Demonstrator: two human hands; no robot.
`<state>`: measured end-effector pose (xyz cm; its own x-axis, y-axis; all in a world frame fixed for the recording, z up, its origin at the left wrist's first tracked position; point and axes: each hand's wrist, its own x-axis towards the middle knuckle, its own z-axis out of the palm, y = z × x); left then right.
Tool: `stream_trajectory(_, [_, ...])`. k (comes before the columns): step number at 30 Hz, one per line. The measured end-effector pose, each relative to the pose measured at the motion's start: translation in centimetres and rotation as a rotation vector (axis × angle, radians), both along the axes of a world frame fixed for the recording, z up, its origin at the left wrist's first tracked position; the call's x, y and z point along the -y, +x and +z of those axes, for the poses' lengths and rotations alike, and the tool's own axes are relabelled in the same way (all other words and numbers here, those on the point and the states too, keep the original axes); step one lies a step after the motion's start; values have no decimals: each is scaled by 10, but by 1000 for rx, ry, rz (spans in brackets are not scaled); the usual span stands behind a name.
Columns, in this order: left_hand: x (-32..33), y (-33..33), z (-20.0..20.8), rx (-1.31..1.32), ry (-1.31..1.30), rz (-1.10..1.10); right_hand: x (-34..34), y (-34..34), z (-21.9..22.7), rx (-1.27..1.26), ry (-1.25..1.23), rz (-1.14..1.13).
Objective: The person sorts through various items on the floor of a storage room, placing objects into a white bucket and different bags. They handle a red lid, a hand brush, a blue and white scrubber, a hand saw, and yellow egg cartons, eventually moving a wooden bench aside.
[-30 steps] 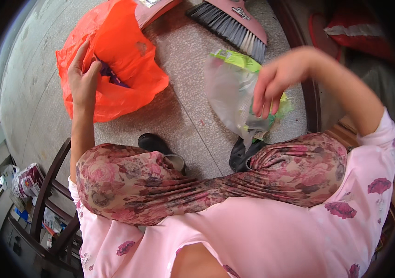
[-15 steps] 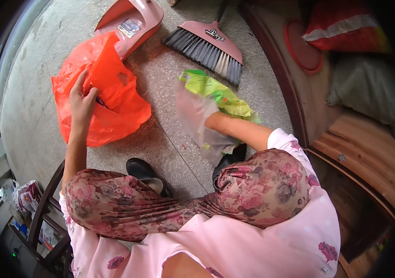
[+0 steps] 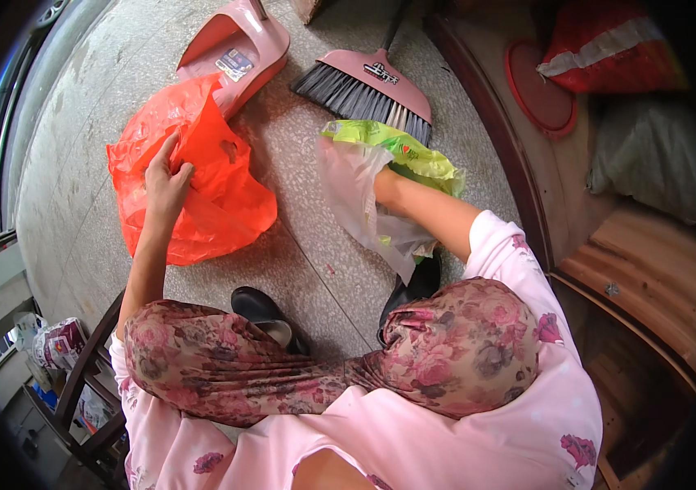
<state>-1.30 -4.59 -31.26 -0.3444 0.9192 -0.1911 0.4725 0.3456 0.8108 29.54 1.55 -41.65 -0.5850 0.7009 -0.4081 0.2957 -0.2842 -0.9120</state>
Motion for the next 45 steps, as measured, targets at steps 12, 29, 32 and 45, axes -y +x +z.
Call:
stream_trajectory(12, [1, -12, -15, -83, 16, -25, -12, 33, -35, -291, -312, 109])
stream_trajectory(29, [-2, -9, -7, -67, 48, -54, 64, 170, 27, -504, -1195, 241])
stream_trajectory(32, [-3, -16, -10, -92, 102, -77, 34, 210, 62, 104, -842, 270])
stream_trajectory(45, [-5, 24, 34, 439, 42, -111, -63, 203, 187, -134, -350, -230])
